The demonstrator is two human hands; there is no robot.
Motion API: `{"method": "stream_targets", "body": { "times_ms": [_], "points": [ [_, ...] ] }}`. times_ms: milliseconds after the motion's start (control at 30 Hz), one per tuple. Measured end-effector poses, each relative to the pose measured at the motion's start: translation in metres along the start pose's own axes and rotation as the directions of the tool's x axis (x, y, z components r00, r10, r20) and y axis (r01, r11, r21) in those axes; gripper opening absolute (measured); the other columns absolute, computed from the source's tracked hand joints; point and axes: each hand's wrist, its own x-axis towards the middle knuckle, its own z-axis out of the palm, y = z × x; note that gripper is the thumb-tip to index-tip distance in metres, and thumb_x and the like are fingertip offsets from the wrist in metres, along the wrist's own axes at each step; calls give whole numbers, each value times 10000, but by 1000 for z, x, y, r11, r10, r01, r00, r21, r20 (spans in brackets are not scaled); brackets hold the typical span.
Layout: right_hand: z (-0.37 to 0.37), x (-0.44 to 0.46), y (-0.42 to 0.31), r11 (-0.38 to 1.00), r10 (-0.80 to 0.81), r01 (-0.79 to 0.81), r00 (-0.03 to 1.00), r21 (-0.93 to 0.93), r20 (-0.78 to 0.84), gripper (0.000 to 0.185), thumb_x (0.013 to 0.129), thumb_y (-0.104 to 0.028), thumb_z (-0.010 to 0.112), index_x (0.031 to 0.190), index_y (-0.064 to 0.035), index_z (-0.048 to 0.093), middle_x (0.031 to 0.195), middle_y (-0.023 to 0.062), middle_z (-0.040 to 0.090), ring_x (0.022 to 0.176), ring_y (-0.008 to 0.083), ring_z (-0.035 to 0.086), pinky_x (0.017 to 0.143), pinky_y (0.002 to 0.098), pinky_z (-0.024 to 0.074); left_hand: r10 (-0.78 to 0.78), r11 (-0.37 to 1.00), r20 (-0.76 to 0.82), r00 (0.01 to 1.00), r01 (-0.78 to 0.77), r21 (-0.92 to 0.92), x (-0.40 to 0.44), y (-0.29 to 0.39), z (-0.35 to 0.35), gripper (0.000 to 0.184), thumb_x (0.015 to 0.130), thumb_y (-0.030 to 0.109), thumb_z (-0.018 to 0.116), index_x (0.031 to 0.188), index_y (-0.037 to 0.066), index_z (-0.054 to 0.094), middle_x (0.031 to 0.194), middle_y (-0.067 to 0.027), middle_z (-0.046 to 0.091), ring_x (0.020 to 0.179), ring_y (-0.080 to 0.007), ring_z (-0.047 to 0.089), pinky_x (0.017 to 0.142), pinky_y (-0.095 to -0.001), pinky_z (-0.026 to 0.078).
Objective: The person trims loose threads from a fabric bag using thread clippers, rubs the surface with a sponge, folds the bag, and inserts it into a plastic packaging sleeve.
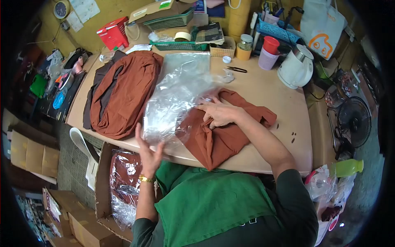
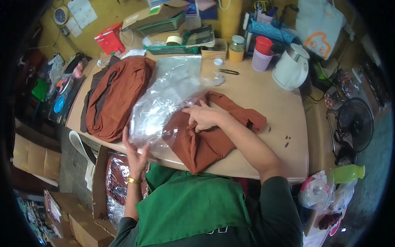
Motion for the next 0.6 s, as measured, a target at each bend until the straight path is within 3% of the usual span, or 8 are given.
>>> {"method": "stream_targets", "body": {
  "times_ms": [33,100,167,300,367,500,533,600],
  "points": [
    [3,6,-2,1000,-14,14,1000,0,4,222,697,-162,805,913,-120,774,1446,186,482,1425,343,347,1137,606,258,-270,952,19,963,269,-147,-2,4,-18,758,960,133,633,1543,4,166,1413,-188,466,1210,-259,544,1032,-362,455],
    [7,18,-6,995,47,-40,997,-93,66,325,664,-167,794,989,-177,792,1611,122,248,1504,352,135,1110,772,37,-338,756,-27,941,255,-602,2,-34,-43,515,1037,248,503,1466,-8,376,1327,-140,555,1101,-207,604,980,-323,481],
    [-2,25,-13,988,31,-25,999,-152,37,336,654,-181,802,990,-194,796,1598,132,282,1511,356,124,1105,777,48,-487,709,62,871,436,-554,-2,-53,-72,450,1061,312,430,1356,-13,525,1250,-112,599,1019,-175,621,911,-299,493],
    [-13,54,6,980,53,-43,998,-196,46,269,673,-213,826,939,-189,796,1627,115,213,1524,343,50,1113,767,13,-289,924,-209,934,330,196,10,-53,-62,311,976,212,585,1223,32,640,1213,-154,607,1077,-229,589,847,-323,488],
    [-16,75,23,992,58,-48,995,-114,86,292,657,-252,837,941,-194,796,1638,119,181,1521,363,39,1106,775,16,369,487,-121,922,-81,870,14,-27,-54,195,879,193,689,1032,80,734,1281,-190,536,1165,-297,529,859,-356,485],
    [-30,110,28,978,35,-5,989,-207,145,261,669,-251,819,919,-188,784,1660,111,82,1510,426,-49,1061,821,1,-8,790,-346,938,218,573,10,-37,-59,157,807,143,752,948,73,758,1363,-190,448,1240,-333,462,908,-359,476],
    [-38,111,15,942,19,6,997,-336,71,268,657,-239,827,916,-185,784,1558,148,371,1472,406,222,1108,737,173,-95,892,-420,902,264,366,3,-69,-65,164,799,94,748,953,41,751,1282,-170,523,1168,-279,528,868,-338,481],
    [-42,144,33,977,73,-37,983,-208,171,273,648,-233,830,912,-179,784,1383,146,524,1361,382,376,1063,657,283,-282,913,-314,907,354,204,1,-78,-78,168,800,80,740,959,28,748,1196,-144,574,1080,-236,566,845,-324,483]
  ]
}}
